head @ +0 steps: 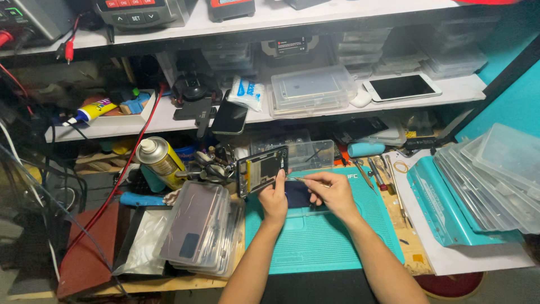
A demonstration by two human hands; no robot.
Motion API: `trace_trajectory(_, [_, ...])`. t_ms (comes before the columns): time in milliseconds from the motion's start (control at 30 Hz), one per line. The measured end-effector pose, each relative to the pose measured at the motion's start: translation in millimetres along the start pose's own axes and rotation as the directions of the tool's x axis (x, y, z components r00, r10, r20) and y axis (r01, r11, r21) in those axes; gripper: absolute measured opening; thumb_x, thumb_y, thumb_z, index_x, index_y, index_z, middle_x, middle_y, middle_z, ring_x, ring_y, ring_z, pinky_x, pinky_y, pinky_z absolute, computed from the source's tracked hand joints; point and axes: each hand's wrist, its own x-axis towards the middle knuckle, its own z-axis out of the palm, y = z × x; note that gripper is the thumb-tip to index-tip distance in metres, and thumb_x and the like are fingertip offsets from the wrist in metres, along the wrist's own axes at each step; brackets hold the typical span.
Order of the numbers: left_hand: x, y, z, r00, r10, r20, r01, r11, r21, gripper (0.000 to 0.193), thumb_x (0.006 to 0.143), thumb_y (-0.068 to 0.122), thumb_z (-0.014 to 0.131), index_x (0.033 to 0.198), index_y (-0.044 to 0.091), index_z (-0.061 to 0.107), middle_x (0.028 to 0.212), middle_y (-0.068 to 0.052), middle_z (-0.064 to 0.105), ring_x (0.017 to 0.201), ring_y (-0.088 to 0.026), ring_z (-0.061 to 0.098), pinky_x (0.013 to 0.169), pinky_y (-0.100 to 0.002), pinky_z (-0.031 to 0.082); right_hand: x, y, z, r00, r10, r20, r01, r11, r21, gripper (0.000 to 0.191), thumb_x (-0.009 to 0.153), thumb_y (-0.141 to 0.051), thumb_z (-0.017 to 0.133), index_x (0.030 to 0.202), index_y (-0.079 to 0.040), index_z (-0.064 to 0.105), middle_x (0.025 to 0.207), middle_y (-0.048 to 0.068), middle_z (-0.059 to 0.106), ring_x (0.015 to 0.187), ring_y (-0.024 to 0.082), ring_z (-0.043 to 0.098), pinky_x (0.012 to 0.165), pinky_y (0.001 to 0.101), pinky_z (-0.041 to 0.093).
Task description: The person works at a repair bench opening a smartphone. They pry the back cover off the phone, use a pry tool to work around the edges, remove the cover, and manipulate internal components including the battery area while holding the phone frame.
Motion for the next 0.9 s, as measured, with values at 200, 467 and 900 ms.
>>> trace_trajectory(200, [12.2, 14.2, -12.6, 0.996, -0.085, -0.007, 0.083, 0.984, -0.158, 0.028, 0.104, 0.016, 0.06, 0.108, -0.007, 0.074, 0.102, -0.01, 0.079, 0.091, -0.014, 0.073, 0.083, -0.029, 0.058, -4.5, -8.6, -0.4, 0.988, -0.135, -0.069, 0.134, 0.991, -0.023, 0.017, 0.09, -0.008, 0.076, 0.105, 0.001, 0.076, 0.067, 0.0, 0.063, 0.05, 0.003, 0.052, 0.044, 0.0187, 0.038])
trace_trajectory(467, [10.1, 34.5, -9.9, 0.995, -0.074, 0.065, 0.086, 0.972, -0.217, 0.028, 0.103, 0.016, 0.059, 0.113, -0.005, 0.073, 0.109, -0.011, 0.077, 0.095, -0.017, 0.075, 0.084, -0.027, 0.058, -11.5, -20.9, 0.4, 0.953, -0.24, -0.185, 0.25, 0.968, 0.032, 0.016, 0.085, -0.005, 0.075, 0.101, -0.002, 0.074, 0.079, 0.0, 0.07, 0.064, 0.006, 0.064, 0.056, 0.0196, 0.048])
trace_trajectory(900, [-11.2, -0.5, 0.4, 0.996, -0.028, 0.088, 0.025, 0.999, 0.027, 0.02, 0.101, 0.011, 0.069, 0.093, -0.006, 0.075, 0.084, -0.007, 0.076, 0.077, -0.012, 0.069, 0.071, -0.029, 0.055, -19.5, -39.3, 37.8, 0.814, -0.581, 0.012, 0.494, 0.682, -0.539, 0.017, 0.085, -0.005, 0.07, 0.102, -0.001, 0.07, 0.081, 0.007, 0.063, 0.057, 0.014, 0.057, 0.052, 0.0263, 0.044])
